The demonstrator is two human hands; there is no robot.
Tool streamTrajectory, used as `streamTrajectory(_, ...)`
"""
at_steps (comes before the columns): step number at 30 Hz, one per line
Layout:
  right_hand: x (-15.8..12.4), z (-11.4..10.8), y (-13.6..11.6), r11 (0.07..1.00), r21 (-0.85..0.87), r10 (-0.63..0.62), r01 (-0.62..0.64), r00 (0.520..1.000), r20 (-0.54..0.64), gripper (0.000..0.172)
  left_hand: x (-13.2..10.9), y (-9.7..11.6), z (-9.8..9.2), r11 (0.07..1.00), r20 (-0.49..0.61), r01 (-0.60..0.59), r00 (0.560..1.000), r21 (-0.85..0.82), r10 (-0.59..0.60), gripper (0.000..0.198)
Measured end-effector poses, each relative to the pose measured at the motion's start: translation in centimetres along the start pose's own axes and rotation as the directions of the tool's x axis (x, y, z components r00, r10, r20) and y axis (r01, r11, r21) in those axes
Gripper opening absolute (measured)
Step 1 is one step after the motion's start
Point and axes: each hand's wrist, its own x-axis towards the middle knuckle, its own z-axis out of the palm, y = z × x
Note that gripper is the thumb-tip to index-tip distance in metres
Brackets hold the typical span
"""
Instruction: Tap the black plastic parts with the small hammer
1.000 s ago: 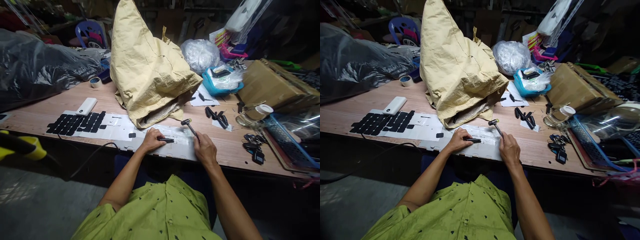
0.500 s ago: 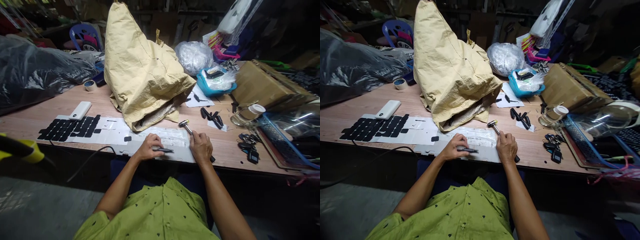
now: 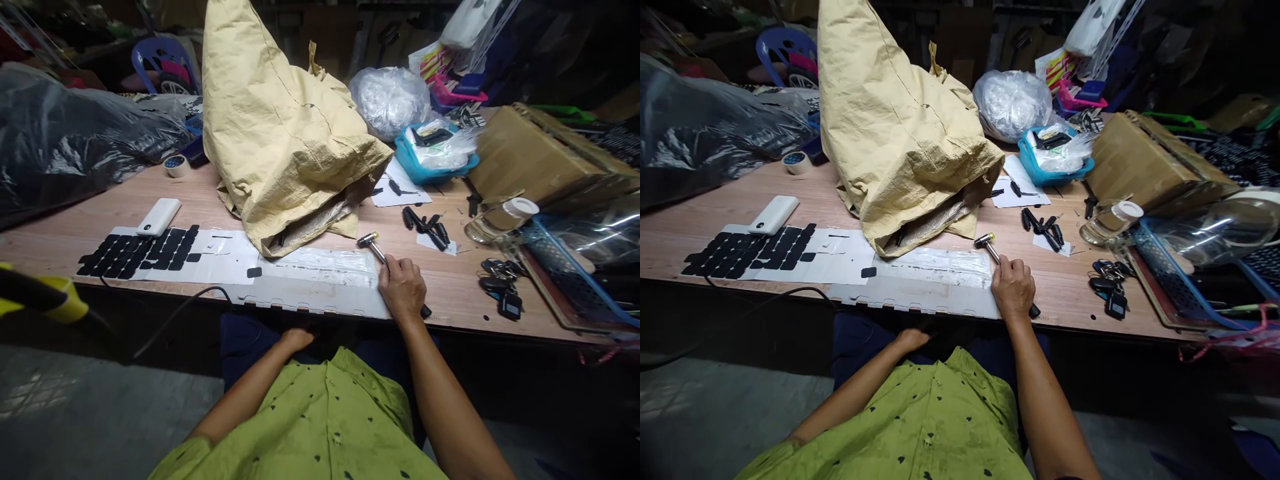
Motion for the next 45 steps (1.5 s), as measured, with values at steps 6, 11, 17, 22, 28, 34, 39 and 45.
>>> streamTrajectory(6, 0.1, 0.2, -0.1, 1.000, -0.012, -0.011, 0.010, 1.000, -0.015, 0.030, -0.2, 0.9, 0.0, 0.997, 0.038, 0.076, 0.996, 0.005, -0.077, 0.046)
streamTrajectory(11, 0.1, 0.2, -0.1, 1.000, -0.015, -0.004, 0.004, 1.000, -0.018, 0.029, -3.5, 2.2, -2.3, 0.969, 0.250, -0.248, 0.938, 0.001, 0.240, 0.025)
streamTrajectory(17, 0.0, 0.3, -0.1, 1.000, -0.011, -0.006, 0.006, 1.000, -0.027, 0.030, -5.6, 6.3, -10.3, 0.772, 0.287, -0.503, 0.731, -0.388, 0.619, 0.037)
streamTrajectory(22, 0.1, 0.3, -0.2, 1.000, 0.004, -0.012, 0.012, 1.000, -0.025, 0.029, -0.9, 7.5, -16.3, 0.933, -0.611, -0.349, 0.758, -0.086, 0.227, 0.025)
streamTrajectory(28, 0.1, 0.2, -0.4, 1.000, -0.015, -0.011, 0.010, 1.000, -0.015, 0.029, 2.8, 6.0, -19.6, 0.984, -0.828, 0.139, 0.536, -0.107, -0.166, 0.022)
streamTrajectory(34, 0.2, 0.2, -0.4, 0.999, -0.030, -0.015, 0.014, 1.000, -0.017, 0.029, 2.6, 5.5, -19.9, 0.984, -0.835, 0.124, 0.523, -0.126, -0.172, 0.014)
streamTrajectory(39, 0.2, 0.2, -0.4, 0.999, -0.029, -0.016, 0.015, 1.000, -0.025, 0.028, 0.1, 5.1, -17.1, 0.947, -0.829, -0.293, 0.491, 0.133, 0.269, 0.013)
streamTrajectory(45, 0.2, 0.2, -0.2, 1.000, -0.028, -0.014, 0.014, 1.000, -0.007, 0.028, -0.4, 5.0, -12.4, 0.826, -0.545, -0.535, 0.646, 0.176, 0.535, 0.013)
